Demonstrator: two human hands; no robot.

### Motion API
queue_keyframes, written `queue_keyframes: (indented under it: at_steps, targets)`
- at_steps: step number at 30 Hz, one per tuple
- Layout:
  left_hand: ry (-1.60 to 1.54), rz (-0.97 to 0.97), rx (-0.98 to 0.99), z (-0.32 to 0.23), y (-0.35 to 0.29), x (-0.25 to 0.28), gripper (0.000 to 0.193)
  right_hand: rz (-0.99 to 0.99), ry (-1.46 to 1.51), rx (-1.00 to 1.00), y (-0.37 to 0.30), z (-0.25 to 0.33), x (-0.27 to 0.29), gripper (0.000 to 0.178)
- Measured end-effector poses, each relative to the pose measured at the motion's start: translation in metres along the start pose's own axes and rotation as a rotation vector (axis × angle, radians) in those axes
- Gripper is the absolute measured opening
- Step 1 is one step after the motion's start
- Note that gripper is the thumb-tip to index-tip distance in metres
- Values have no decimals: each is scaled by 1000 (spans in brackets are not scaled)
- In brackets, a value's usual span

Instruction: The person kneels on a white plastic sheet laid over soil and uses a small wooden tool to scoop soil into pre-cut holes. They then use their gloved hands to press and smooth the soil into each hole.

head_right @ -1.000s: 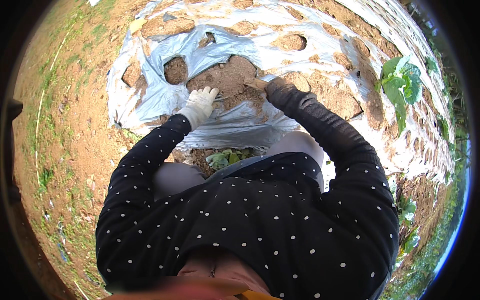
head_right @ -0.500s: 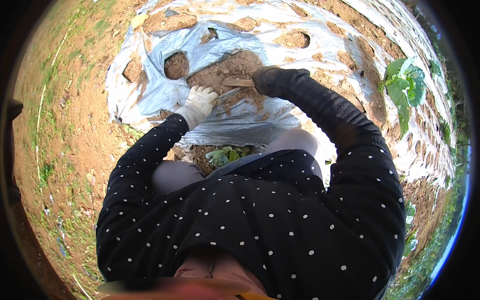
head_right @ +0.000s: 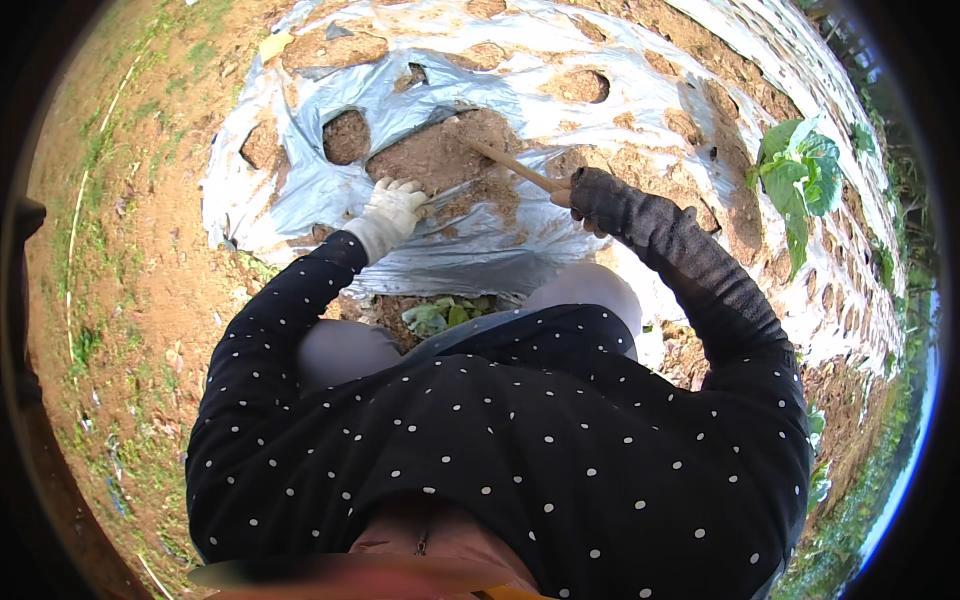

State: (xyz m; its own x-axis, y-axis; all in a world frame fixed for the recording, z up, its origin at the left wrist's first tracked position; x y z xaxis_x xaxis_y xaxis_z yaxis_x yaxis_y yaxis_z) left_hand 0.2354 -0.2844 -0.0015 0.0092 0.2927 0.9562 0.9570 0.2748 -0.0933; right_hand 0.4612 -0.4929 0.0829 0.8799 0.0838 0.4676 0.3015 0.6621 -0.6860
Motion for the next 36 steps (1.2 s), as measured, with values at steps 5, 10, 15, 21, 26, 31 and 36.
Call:
queue_keyframes:
  at_steps: [5,10,15,21,26,31,36]
  targets:
    - [-8,-7,11,2,2,-3,30,-69,30,-21,11,-7,8,36]
    - [-26,-23,-13,-3,-2,4,30,-115,28,133,87,19,-22,33]
    - [-20,42,20,-5,-1,4,32,-46,-396,291,94,25,-48,39]
    - [-33,44,3,-7,5,-2,34,-201,-1111,379,2,83,39,31]
    - [-27,27,-7,-4,5,-5,33,-318,-1454,877,-47,148,65,9]
    - [-76,-21,-7,-2,8,-5,30,-303,-1537,830,17,117,16,15]
    - [-94,-49,-14,-3,8,-4,29,-318,-1139,410,75,42,-17,14]
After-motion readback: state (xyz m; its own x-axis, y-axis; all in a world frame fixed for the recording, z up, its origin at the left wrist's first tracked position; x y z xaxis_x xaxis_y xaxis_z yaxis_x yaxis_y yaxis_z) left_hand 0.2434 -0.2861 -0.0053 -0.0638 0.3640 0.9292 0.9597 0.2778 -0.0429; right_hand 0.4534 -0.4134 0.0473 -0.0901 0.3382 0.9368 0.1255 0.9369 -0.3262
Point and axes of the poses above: each hand's wrist, its own y-axis towards the middle knuckle, its own x-axis out of the back of the hand, z = x × y, the point moved 7 cm from there along y, towards the middle knuckle, and after that the axes turned 9 degrees about -y, right-handed, at the moved point
